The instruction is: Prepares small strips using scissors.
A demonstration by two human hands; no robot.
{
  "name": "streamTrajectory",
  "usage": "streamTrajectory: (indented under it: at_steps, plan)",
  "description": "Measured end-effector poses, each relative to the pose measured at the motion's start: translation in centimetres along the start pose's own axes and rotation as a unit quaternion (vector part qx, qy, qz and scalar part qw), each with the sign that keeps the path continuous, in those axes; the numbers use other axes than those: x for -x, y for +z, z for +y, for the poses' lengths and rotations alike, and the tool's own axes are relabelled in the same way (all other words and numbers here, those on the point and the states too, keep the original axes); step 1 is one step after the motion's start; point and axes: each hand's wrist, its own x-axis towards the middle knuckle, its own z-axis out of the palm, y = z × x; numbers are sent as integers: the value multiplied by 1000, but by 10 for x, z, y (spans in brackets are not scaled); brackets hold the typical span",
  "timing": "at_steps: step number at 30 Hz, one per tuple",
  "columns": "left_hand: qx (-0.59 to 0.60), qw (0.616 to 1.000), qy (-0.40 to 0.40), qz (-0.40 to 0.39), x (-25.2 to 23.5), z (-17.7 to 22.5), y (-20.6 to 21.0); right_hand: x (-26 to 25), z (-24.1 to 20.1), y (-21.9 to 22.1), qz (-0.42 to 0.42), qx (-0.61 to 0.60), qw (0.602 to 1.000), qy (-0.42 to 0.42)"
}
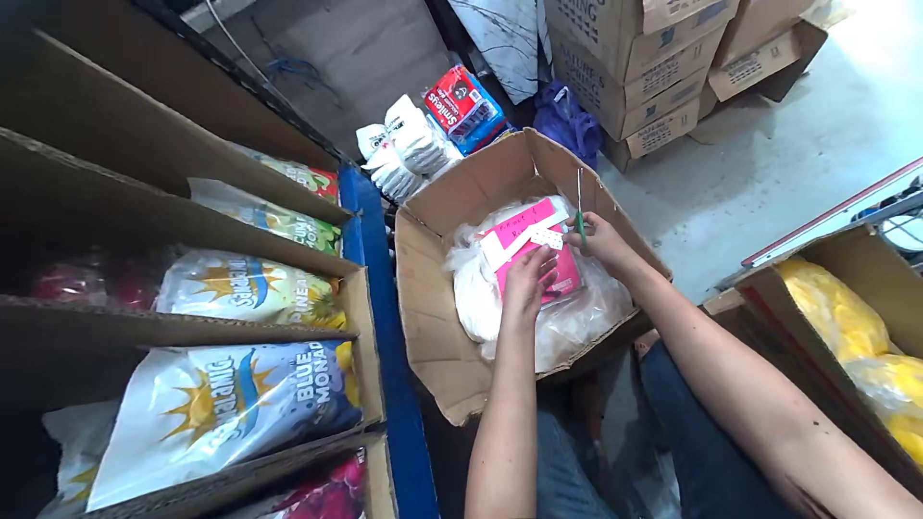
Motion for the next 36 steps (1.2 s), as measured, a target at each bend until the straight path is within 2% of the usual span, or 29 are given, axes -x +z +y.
streamTrajectory:
  at_steps: [5,10,13,18,23,36]
  plan:
    - [23,998,44,46,-4,-5,1,4,-5,1,-39,50,998,0]
    - [53,991,75,93,-3,4,-16,5,-5,1,-173,175,968,43]
    - [69,991,68,86,-5,8,-30,8,-6,3,-269,233,933,62]
    - [79,994,46,64,-3,14,-41,10,-4,2,-348,217,910,60]
    - [48,997,38,40,4,15,-32,12,-4,2,-364,209,906,53]
    - [53,997,51,40,7,17,-32,12,-6,4,-346,202,915,45]
